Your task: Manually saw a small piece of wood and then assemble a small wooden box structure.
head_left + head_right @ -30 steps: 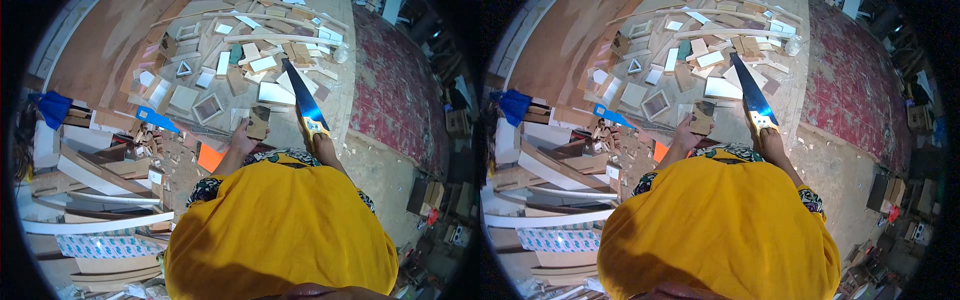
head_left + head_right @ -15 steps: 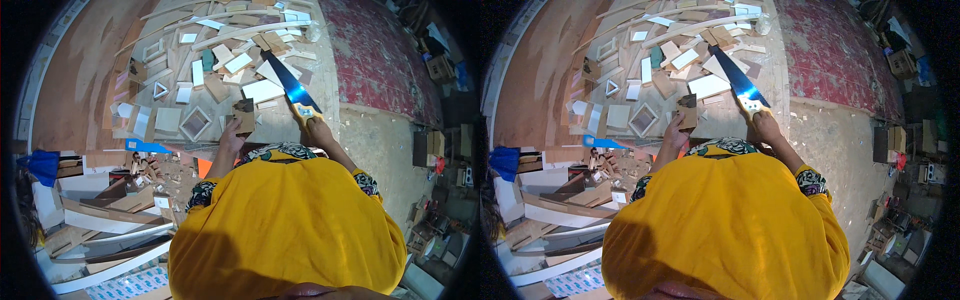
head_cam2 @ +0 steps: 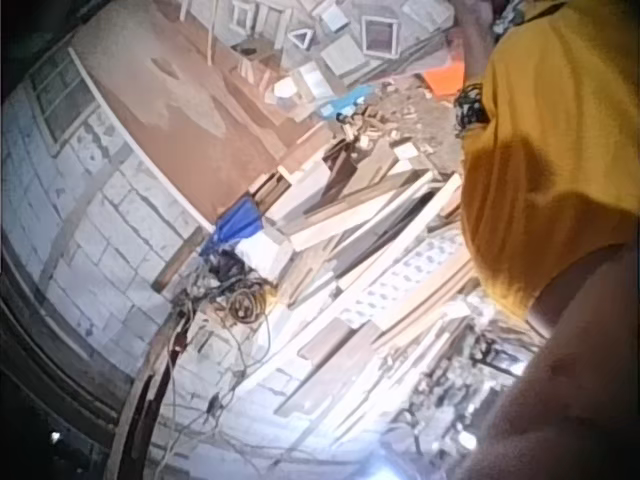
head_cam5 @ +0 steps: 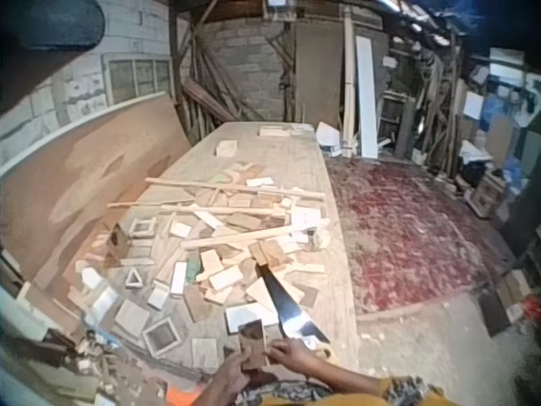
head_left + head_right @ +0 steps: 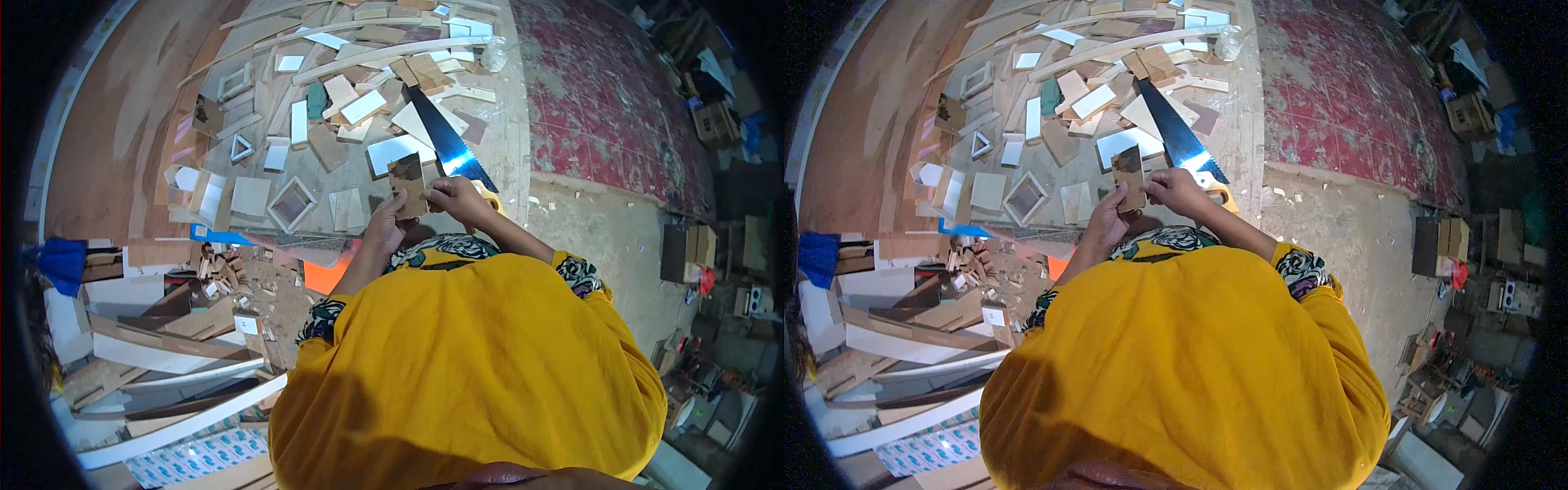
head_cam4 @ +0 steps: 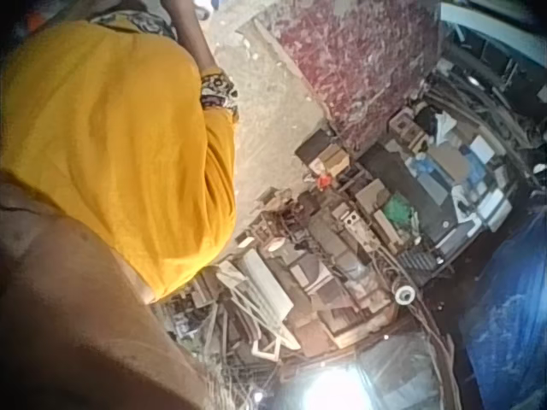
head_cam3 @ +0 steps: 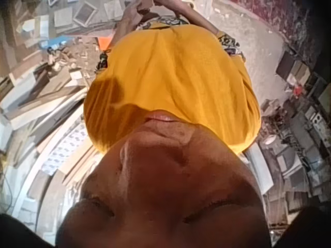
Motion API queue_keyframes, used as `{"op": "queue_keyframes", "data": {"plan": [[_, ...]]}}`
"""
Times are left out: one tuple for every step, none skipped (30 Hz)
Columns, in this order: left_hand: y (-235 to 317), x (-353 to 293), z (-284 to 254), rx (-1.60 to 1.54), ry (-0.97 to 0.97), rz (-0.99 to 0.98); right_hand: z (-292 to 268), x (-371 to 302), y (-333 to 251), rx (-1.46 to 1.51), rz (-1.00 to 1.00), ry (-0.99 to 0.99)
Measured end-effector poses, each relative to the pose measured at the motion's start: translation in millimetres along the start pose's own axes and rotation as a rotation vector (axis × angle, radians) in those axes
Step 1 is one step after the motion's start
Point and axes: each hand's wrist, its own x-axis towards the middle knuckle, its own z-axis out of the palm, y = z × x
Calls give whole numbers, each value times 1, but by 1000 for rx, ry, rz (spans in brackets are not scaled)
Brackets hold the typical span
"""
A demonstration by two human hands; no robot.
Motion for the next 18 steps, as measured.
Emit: {"op": "queue_keyframes", "data": {"plan": [[-3,-1,-1,41,35,-2,-1,-1,0,0,-4,-17],[-5,-1,-2,36,49,9,-3,-3,0,41,9,-24],[-9,0,-3,35,31,-6,-4,-3,2,81,21,-33],[-9,-1,2,35,13,-20,-7,-2,6,81,16,-51],[-10,-3,6,31,26,-7,-10,0,13,37,-8,-68],[-11,-4,10,48,44,-4,-12,2,19,-7,-34,-84],[-11,-6,13,61,63,1,-12,1,14,30,14,-123],[-12,-7,13,55,78,16,-13,-2,10,27,7,-143],[-12,-6,12,41,77,14,-16,-5,4,108,61,-211],[-13,-5,11,29,72,7,-19,-8,-2,189,117,-271],[-13,-4,10,27,80,17,-22,-6,3,175,148,-308],[-13,-2,8,-28,105,44,-24,-3,8,172,144,-318],[-13,0,6,-81,127,69,-26,-1,12,245,107,-324],[-12,2,2,-81,129,73,-27,1,15,319,70,-327],[-10,3,-5,-64,165,98,-28,6,18,318,69,-328],[-8,5,-7,-46,198,119,-31,11,21,226,75,-259],[-7,7,-8,-43,193,114,-34,15,25,136,82,-187],[-7,10,-9,-44,183,125,-33,18,29,138,84,-177]]}}
